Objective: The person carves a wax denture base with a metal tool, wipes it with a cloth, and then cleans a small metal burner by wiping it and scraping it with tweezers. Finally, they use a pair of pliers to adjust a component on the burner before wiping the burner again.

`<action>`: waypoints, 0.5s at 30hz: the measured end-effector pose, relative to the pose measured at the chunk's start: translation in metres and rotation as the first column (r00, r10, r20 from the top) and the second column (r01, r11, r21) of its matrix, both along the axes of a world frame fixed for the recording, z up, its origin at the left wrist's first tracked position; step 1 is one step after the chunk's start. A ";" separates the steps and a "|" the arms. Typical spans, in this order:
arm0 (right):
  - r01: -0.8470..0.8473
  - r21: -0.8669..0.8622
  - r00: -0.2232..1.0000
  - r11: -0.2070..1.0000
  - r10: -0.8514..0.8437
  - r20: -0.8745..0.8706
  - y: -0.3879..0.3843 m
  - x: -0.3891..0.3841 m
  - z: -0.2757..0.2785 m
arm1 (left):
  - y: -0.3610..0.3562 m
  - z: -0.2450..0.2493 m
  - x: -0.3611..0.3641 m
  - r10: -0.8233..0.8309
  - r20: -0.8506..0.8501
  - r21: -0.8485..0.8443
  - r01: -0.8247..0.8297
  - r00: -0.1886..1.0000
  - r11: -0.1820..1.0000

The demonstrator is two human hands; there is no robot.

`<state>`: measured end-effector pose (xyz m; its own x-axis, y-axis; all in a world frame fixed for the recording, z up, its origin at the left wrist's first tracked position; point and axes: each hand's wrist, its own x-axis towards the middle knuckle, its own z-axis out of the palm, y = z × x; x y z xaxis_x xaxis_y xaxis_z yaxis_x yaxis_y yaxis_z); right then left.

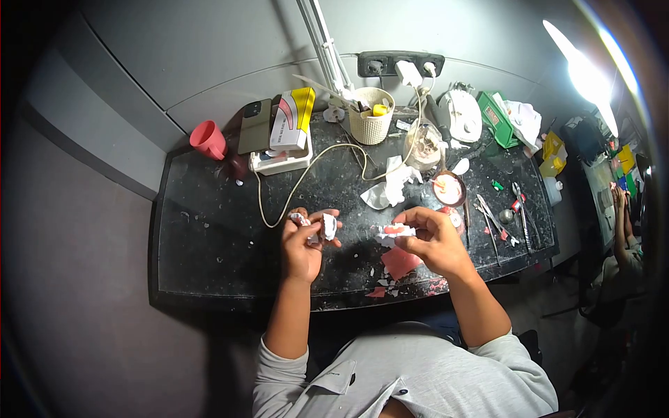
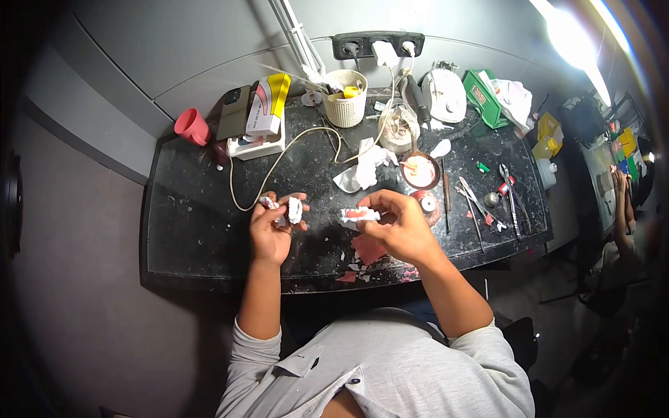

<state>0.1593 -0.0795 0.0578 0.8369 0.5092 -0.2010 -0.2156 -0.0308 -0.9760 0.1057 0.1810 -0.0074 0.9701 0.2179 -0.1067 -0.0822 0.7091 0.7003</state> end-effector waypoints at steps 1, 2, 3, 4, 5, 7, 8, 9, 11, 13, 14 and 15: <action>0.009 0.018 0.999 1.000 -0.010 0.052 0.000 0.000 0.001 | 0.005 -0.012 0.000 -0.072 0.015 -0.098 0.073 0.997 0.993; 0.013 0.025 0.999 1.000 -0.015 0.051 0.002 0.000 0.004 | 0.007 -0.019 0.002 -0.076 0.014 -0.091 0.077 0.997 0.993; 0.018 0.050 0.996 0.999 -0.023 0.081 0.004 -0.001 0.008 | 0.008 -0.023 0.005 -0.193 0.045 -0.257 0.198 0.980 0.946; 0.026 0.077 0.993 0.997 -0.034 0.113 0.007 -0.001 0.014 | 0.010 -0.024 0.007 -0.303 0.093 -0.409 0.314 0.948 0.857; 0.018 0.044 0.980 0.999 -0.026 0.195 0.012 -0.002 0.019 | 0.006 -0.025 0.009 -0.326 0.036 -0.438 0.308 0.945 0.844; 0.035 0.048 0.926 0.998 -0.051 0.375 0.023 0.002 0.021 | 0.000 -0.031 0.018 -0.384 0.088 -0.498 0.375 0.919 0.782; 0.059 0.049 0.869 0.997 -0.075 0.489 0.031 0.002 0.022 | -0.002 -0.036 0.023 -0.411 0.167 -0.552 0.431 0.896 0.714; 0.097 0.025 0.783 0.995 -0.092 0.615 0.038 0.002 0.023 | -0.003 -0.041 0.030 -0.444 0.196 -0.582 0.468 0.874 0.665; 0.048 -0.168 0.712 0.985 0.084 0.697 0.046 0.003 0.031 | -0.014 -0.025 0.038 -0.479 0.298 -0.516 0.562 0.826 0.646; 0.094 -0.292 0.555 0.952 0.193 0.809 0.059 0.006 0.008 | -0.016 -0.021 0.047 -0.477 0.440 -0.599 0.644 0.761 0.475; 0.137 -0.291 0.453 0.947 0.202 0.869 0.065 0.006 -0.002 | -0.010 -0.035 0.051 -0.491 0.447 -0.590 0.658 0.748 0.468; 0.106 -0.305 0.448 0.946 0.228 0.864 0.066 0.005 -0.002 | -0.006 -0.050 0.054 -0.475 0.370 -0.593 0.596 0.798 0.541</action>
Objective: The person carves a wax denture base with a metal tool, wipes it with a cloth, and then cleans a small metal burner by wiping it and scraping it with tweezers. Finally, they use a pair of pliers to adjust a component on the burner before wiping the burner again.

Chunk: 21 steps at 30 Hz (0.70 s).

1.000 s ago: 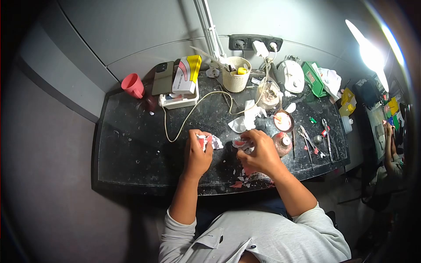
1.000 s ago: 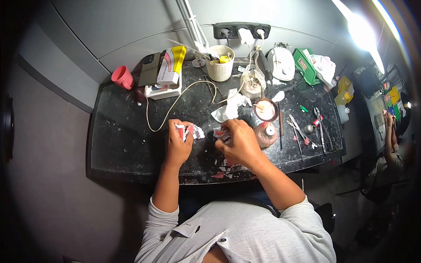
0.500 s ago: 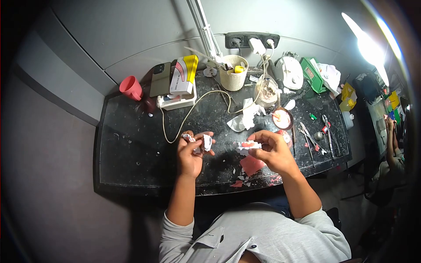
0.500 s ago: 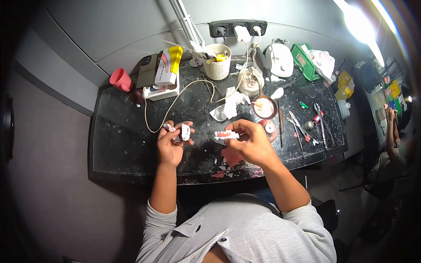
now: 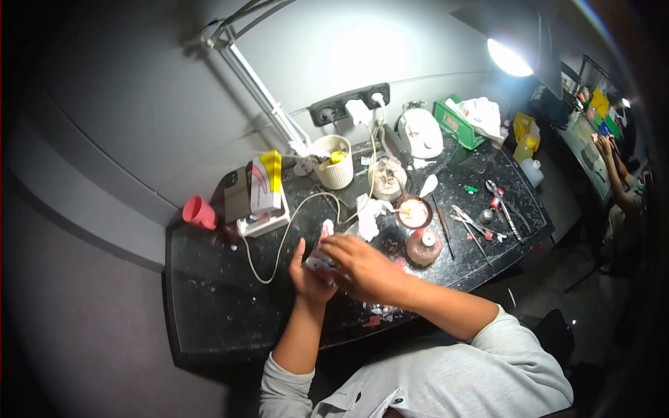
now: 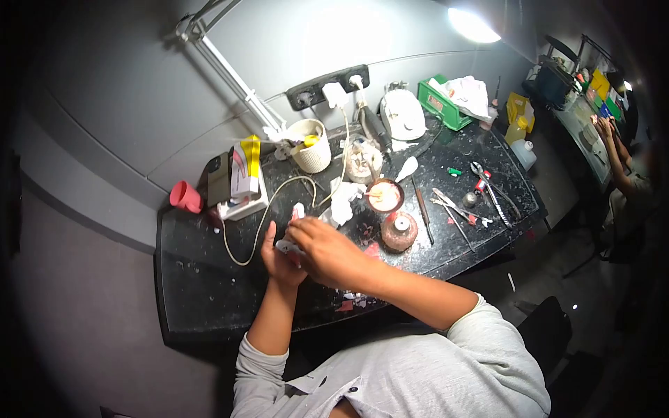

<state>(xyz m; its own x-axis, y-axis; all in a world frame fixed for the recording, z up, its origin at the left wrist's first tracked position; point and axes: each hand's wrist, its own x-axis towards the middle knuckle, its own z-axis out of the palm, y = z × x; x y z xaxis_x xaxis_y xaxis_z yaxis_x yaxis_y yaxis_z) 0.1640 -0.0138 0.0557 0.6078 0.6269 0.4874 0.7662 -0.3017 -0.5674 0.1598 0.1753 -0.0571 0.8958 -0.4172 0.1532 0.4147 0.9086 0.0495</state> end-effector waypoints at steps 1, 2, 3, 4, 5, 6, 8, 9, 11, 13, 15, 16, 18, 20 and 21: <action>-0.022 -0.017 0.999 1.000 0.021 -0.034 0.000 -0.001 -0.005 | -0.002 0.002 0.003 0.059 -0.056 0.064 -0.055 0.997 0.996; -0.056 -0.033 0.998 0.998 0.055 -0.039 0.001 0.001 -0.016 | -0.002 0.004 0.001 0.082 -0.029 0.180 -0.075 0.996 0.981; -0.095 -0.049 0.995 0.994 0.093 -0.046 0.003 0.002 -0.020 | -0.002 0.003 0.002 0.076 -0.026 0.179 -0.070 0.997 0.981; -0.094 -0.049 0.995 0.994 0.093 -0.041 0.003 0.001 -0.022 | -0.001 0.001 0.003 0.046 -0.013 0.140 -0.043 0.999 0.989; -0.106 -0.087 0.993 0.991 0.110 0.041 0.002 0.000 -0.022 | 0.002 0.000 0.003 0.017 0.002 0.103 -0.017 1.000 0.995; -0.114 -0.125 0.984 0.986 0.130 0.122 0.001 -0.001 -0.020 | 0.005 -0.003 0.002 0.019 0.008 0.105 -0.020 1.000 0.994; -0.160 -0.092 0.982 0.983 0.168 0.085 -0.003 -0.007 -0.018 | 0.013 -0.013 -0.001 -0.024 -0.113 0.069 0.031 0.993 0.997; -0.202 -0.062 0.978 0.977 0.205 0.044 -0.009 -0.009 -0.017 | 0.014 -0.015 0.003 -0.053 -0.169 0.045 0.061 0.984 0.997; -0.218 -0.036 0.975 0.975 0.219 0.026 -0.026 -0.016 -0.014 | 0.006 0.012 -0.003 0.072 -0.138 0.252 -0.035 0.988 0.967; -0.355 0.110 0.920 0.928 0.368 -0.136 -0.045 -0.028 -0.007 | 0.015 0.009 0.001 -0.033 -0.061 0.118 0.040 0.998 0.992; -0.316 0.114 0.931 0.942 0.331 -0.154 -0.071 -0.033 0.000 | 0.006 0.013 -0.004 0.163 -0.163 0.141 -0.141 0.973 0.980; -0.327 0.114 0.891 0.938 0.346 -0.293 -0.086 -0.035 -0.001 | 0.005 0.016 -0.004 0.143 -0.152 0.126 -0.124 0.978 0.984; -0.263 0.106 0.874 0.959 0.283 -0.395 -0.111 -0.038 0.003 | 0.004 0.014 -0.004 0.161 -0.092 0.122 -0.149 0.983 0.981; -0.137 0.113 0.898 0.984 0.172 -0.406 -0.134 -0.037 0.001 | 0.006 0.011 0.000 0.142 -0.098 0.142 -0.127 0.985 0.982; -0.057 0.117 0.915 0.992 0.099 -0.392 -0.143 -0.038 0.000 | 0.008 0.011 -0.001 0.132 -0.109 0.159 -0.113 0.985 0.981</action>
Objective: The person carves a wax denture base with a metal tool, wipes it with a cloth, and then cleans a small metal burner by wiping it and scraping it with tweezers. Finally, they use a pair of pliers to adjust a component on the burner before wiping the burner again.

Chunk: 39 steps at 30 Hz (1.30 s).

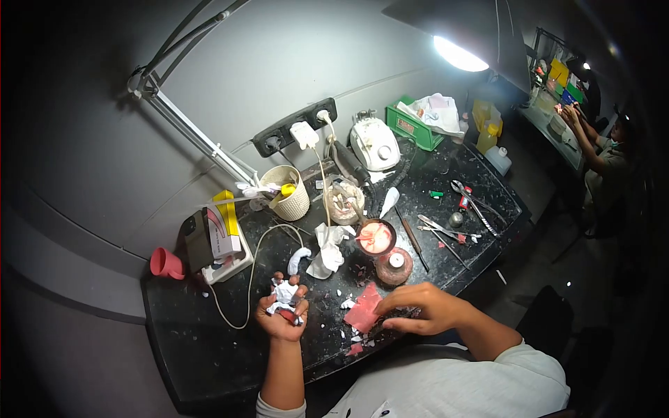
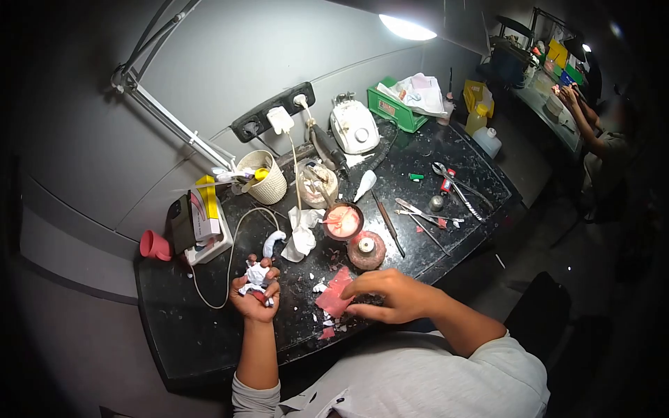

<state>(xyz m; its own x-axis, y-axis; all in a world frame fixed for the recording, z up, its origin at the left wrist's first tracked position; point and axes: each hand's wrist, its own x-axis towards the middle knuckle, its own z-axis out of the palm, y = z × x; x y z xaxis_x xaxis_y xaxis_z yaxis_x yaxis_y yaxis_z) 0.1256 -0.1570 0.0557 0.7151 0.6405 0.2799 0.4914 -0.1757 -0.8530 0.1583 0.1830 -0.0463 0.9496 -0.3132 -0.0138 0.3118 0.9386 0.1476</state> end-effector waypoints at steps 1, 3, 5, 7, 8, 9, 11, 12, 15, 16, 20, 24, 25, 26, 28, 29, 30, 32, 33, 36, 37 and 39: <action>0.052 -0.003 0.998 0.999 -0.052 -0.021 -0.008 -0.001 -0.001 | -0.001 0.001 0.000 0.001 -0.002 -0.007 -0.001 1.000 1.000; 0.155 -0.020 0.988 0.988 -0.156 -0.017 -0.023 -0.001 0.000 | 0.000 0.005 0.000 0.014 -0.013 0.023 -0.013 1.000 1.000; 0.240 -0.054 0.970 0.969 -0.241 -0.021 -0.033 0.001 0.005 | -0.003 0.013 -0.002 0.094 -0.058 0.159 -0.084 0.994 0.984; 0.339 -0.038 0.940 0.940 -0.337 0.043 -0.039 0.006 0.003 | -0.010 0.024 -0.005 0.194 -0.001 0.412 -0.176 0.981 0.894; 0.403 -0.029 0.912 0.915 -0.399 0.091 -0.041 0.009 -0.003 | -0.014 0.026 -0.005 0.276 0.084 0.629 -0.266 0.957 0.731; 0.458 -0.048 0.882 0.888 -0.446 0.152 -0.040 0.013 -0.004 | -0.019 0.027 -0.005 0.338 0.156 0.730 -0.339 0.928 0.594; 0.556 -0.101 0.822 0.825 -0.528 0.212 -0.033 0.019 -0.012 | -0.029 0.034 -0.009 0.341 0.343 0.844 -0.446 0.875 0.297; 0.554 -0.103 0.824 0.826 -0.528 0.205 -0.029 0.022 -0.019 | -0.030 0.032 -0.011 0.291 0.432 0.858 -0.488 0.854 0.160; 0.625 -0.034 0.750 0.780 -0.589 0.301 -0.012 0.030 -0.034 | -0.027 0.022 -0.008 0.287 0.554 0.796 -0.598 0.781 0.092; 0.626 -0.034 0.751 0.779 -0.590 0.297 -0.009 0.033 -0.037 | -0.026 0.020 -0.007 0.286 0.553 0.798 -0.596 0.783 0.091; 0.641 -0.025 0.732 0.767 -0.602 0.318 -0.006 0.038 -0.042 | -0.023 0.020 -0.007 0.427 0.473 0.838 -0.543 0.771 0.052; 0.596 -0.031 0.775 0.802 -0.565 0.282 -0.011 0.038 -0.044 | -0.022 0.018 -0.008 0.372 0.522 0.830 -0.557 0.767 -0.017; 0.578 -0.043 0.794 0.815 -0.549 0.260 -0.013 0.038 -0.044 | -0.023 0.019 -0.009 0.349 0.510 0.843 -0.537 0.786 -0.022; 0.575 -0.046 0.796 0.817 -0.547 0.259 -0.014 0.038 -0.041 | -0.023 0.019 -0.010 0.352 0.507 0.845 -0.535 0.786 -0.022; 0.598 -0.046 0.774 0.800 -0.561 0.295 -0.015 0.037 -0.036 | -0.023 0.017 -0.011 0.334 0.488 0.855 -0.519 0.807 0.004; 0.602 -0.094 0.781 0.793 -0.560 0.277 -0.019 0.036 -0.038 | -0.020 0.015 -0.010 0.331 0.482 0.854 -0.519 0.811 0.029; 0.594 -0.097 0.787 0.798 -0.552 0.274 -0.021 0.034 -0.035 | -0.021 0.015 -0.010 0.339 0.477 0.857 -0.515 0.811 0.024; 0.645 -0.077 0.758 0.760 -0.623 0.192 -0.024 0.033 -0.025 | -0.022 0.017 -0.010 0.331 0.470 0.869 -0.496 0.818 -0.009; 0.657 -0.086 0.745 0.749 -0.627 0.228 -0.028 0.035 -0.028 | -0.022 0.018 -0.011 0.312 0.468 0.876 -0.480 0.827 -0.044; 0.648 -0.115 0.761 0.753 -0.638 0.114 -0.034 0.031 -0.028 | -0.020 0.007 -0.009 0.259 0.535 0.845 -0.501 0.804 -0.188; 0.644 -0.118 0.765 0.756 -0.634 0.115 -0.042 0.030 -0.024 | -0.022 0.010 -0.010 0.266 0.533 0.846 -0.499 0.803 -0.189; 0.527 -0.196 0.838 0.827 -0.543 -0.040 -0.067 0.028 -0.012 | -0.025 0.020 -0.014 0.282 0.486 0.873 -0.444 0.827 -0.201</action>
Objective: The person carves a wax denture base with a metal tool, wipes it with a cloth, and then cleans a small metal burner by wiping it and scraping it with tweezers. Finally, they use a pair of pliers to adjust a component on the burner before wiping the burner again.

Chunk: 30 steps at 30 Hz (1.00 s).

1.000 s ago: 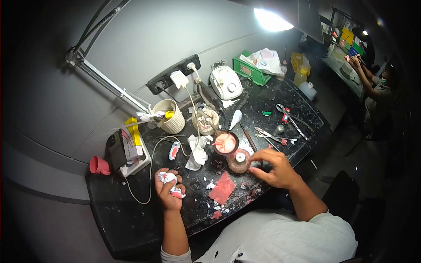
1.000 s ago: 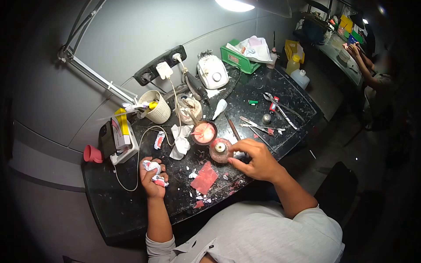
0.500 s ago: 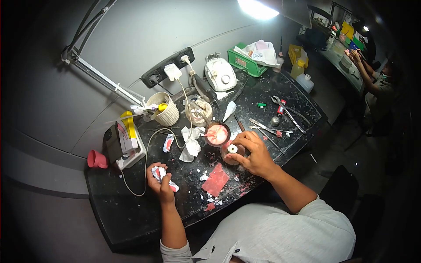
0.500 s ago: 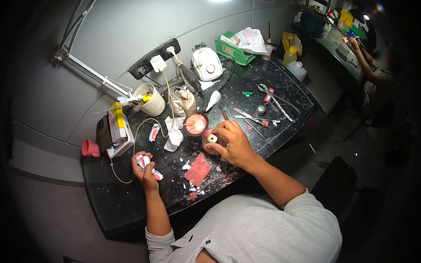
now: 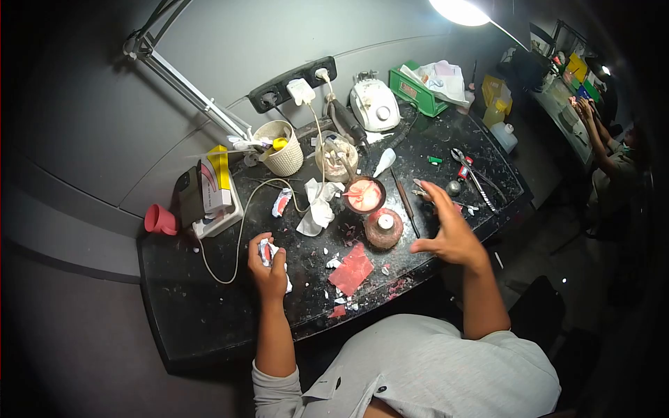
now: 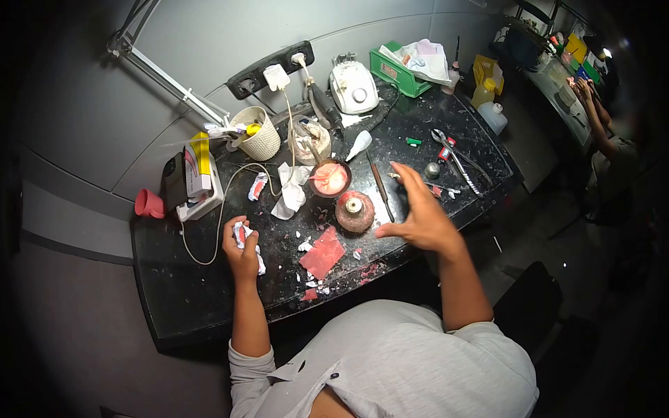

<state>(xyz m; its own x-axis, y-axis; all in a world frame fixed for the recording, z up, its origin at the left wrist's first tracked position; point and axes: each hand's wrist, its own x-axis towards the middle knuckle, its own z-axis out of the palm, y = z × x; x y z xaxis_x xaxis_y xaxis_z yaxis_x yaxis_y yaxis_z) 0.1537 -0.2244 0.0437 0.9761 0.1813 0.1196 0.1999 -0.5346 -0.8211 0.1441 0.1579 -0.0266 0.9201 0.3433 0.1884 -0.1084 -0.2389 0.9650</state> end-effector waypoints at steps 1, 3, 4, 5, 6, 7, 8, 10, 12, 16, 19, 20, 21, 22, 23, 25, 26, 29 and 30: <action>-0.059 -0.010 0.998 0.998 0.058 -0.040 -0.026 0.002 0.000 | 0.000 0.001 -0.001 0.002 0.000 0.001 -0.002 1.000 1.000; 0.095 -0.118 0.992 0.988 -0.084 0.098 -0.064 -0.006 0.007 | -0.001 0.003 -0.003 0.022 -0.020 0.013 -0.022 1.000 1.000; 0.028 0.034 0.998 0.999 -0.030 0.048 -0.083 -0.008 0.024 | 0.001 0.001 -0.003 0.024 -0.021 0.012 -0.024 0.999 1.000; -0.034 0.443 0.995 0.896 0.071 -0.067 -0.101 -0.015 0.025 | 0.003 -0.005 -0.002 0.022 0.005 0.020 -0.022 1.000 1.000; -0.088 0.590 0.984 0.803 0.163 -0.075 -0.122 -0.025 0.029 | 0.006 -0.007 -0.002 0.018 0.031 0.029 -0.019 0.999 0.999; -0.128 0.720 0.966 0.682 0.251 -0.065 -0.135 -0.033 0.034 | 0.007 -0.007 -0.001 0.014 0.029 0.030 -0.015 0.999 0.999; -0.126 0.720 0.967 0.682 0.248 -0.066 -0.139 -0.038 0.032 | 0.007 -0.006 -0.001 0.013 0.047 0.067 -0.016 0.999 0.998; 0.236 0.146 0.965 0.961 -0.250 0.084 -0.138 -0.043 0.038 | -0.001 0.003 0.000 0.024 0.084 0.121 -0.035 0.996 0.992; 0.295 0.109 0.942 0.949 -0.308 0.133 -0.141 -0.051 0.038 | -0.012 0.027 -0.004 0.047 0.151 0.451 -0.111 0.987 0.885; 0.523 -0.002 0.830 0.852 -0.509 0.229 -0.143 -0.052 0.019 | -0.040 0.051 0.008 -0.060 0.148 0.721 -0.067 0.987 0.690; 0.467 0.144 0.882 0.873 -0.471 -0.006 -0.159 -0.047 0.007 | -0.063 0.051 0.029 -0.155 0.040 0.724 0.078 0.987 0.685; 0.460 0.052 0.888 0.887 -0.457 -0.049 -0.162 -0.048 0.003 | -0.070 0.046 0.038 -0.135 0.004 0.762 0.085 0.991 0.642; 0.461 0.052 0.887 0.886 -0.458 -0.052 -0.161 -0.050 -0.001 | -0.074 0.040 0.044 -0.114 -0.031 0.797 0.093 0.993 0.596; 0.459 0.190 0.888 0.868 -0.453 -0.074 -0.160 -0.049 -0.005 | -0.077 0.035 0.049 -0.141 0.024 0.825 0.060 0.990 0.562; 0.450 0.325 0.890 0.832 -0.445 -0.093 -0.158 -0.048 -0.008 | -0.076 0.032 0.049 -0.143 0.025 0.825 0.060 0.989 0.562; 0.347 0.186 0.933 0.919 -0.359 0.035 -0.131 -0.056 0.008 | -0.075 0.029 0.042 -0.157 -0.007 0.846 0.089 0.988 0.525; 0.329 0.279 0.934 0.902 -0.355 0.048 -0.111 -0.056 0.010 | -0.080 0.043 0.029 -0.176 0.043 0.833 0.062 0.983 0.549; 0.102 0.325 0.995 0.940 -0.099 -0.028 -0.094 -0.067 0.018 | -0.096 0.076 -0.019 -0.346 -0.043 0.652 0.289 0.937 0.701; 0.038 0.351 0.996 0.936 -0.009 -0.085 -0.080 -0.070 0.022 | -0.105 0.080 -0.034 -0.436 -0.025 0.601 0.362 0.899 0.712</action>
<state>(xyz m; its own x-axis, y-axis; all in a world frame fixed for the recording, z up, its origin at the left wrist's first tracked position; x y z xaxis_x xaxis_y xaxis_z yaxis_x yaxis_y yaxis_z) 0.0842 -0.3040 0.0655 0.9887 0.1185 0.0922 0.1160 -0.2123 -0.9703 0.1102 0.0534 0.0532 0.9059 -0.2605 0.3340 -0.4201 -0.6530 0.6301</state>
